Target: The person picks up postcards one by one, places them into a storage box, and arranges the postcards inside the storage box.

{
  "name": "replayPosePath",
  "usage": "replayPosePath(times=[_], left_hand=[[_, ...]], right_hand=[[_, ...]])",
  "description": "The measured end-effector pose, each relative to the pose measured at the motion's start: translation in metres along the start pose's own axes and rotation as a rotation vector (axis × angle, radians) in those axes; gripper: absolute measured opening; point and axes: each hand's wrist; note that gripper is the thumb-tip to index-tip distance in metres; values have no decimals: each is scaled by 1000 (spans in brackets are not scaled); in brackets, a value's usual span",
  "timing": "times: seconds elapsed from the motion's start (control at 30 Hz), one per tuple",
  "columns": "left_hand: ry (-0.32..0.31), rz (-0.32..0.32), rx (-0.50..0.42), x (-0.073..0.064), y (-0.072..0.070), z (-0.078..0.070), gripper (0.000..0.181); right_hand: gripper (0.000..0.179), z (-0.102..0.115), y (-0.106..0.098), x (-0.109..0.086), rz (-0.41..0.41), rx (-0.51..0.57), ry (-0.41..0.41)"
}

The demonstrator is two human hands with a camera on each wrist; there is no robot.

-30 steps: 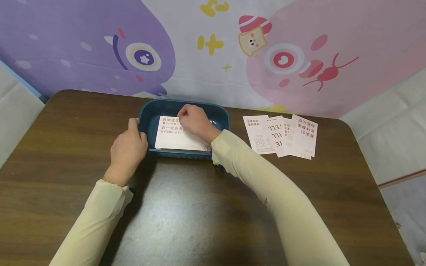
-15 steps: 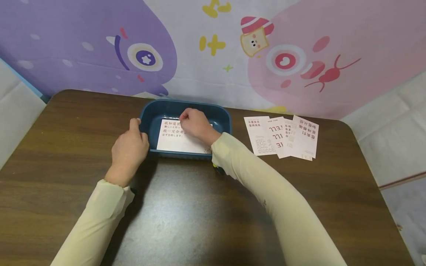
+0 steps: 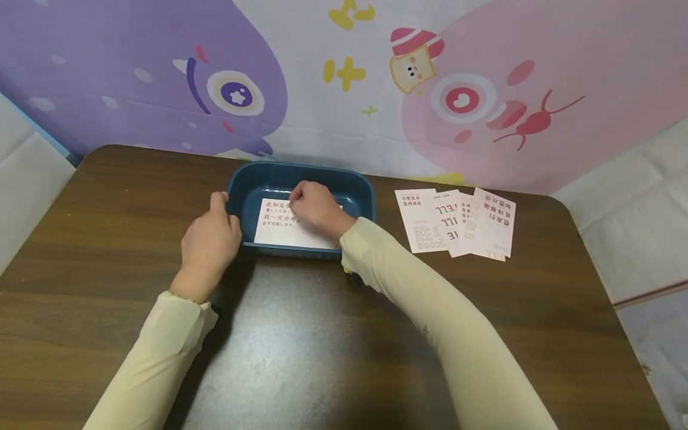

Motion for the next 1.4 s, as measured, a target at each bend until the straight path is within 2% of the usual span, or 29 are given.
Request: replayPosePath(times=[0.53, 0.77, 0.93, 1.2, 1.4], left_hand=[[-2, 2, 6, 0, 0, -1, 44], [3, 0, 7, 0, 1, -1, 44], [5, 1, 5, 0, 0, -1, 44], [6, 2, 7, 0, 1, 0, 44], [7, -1, 7, 0, 1, 0, 43]], right_hand=[[22, -2, 2, 1, 82, -138, -54], [34, 3, 0, -2, 116, -298, -109], [30, 5, 1, -2, 114, -364, -104], [24, 6, 2, -3, 92, -359, -48], [23, 5, 3, -2, 79, -362, -44]])
Point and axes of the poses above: each hand's wrist, its own x-axis towards the middle knuckle, its own y-axis out of the palm, z = x × y, and after that the axes turned 9 degrees about -y, right-handed
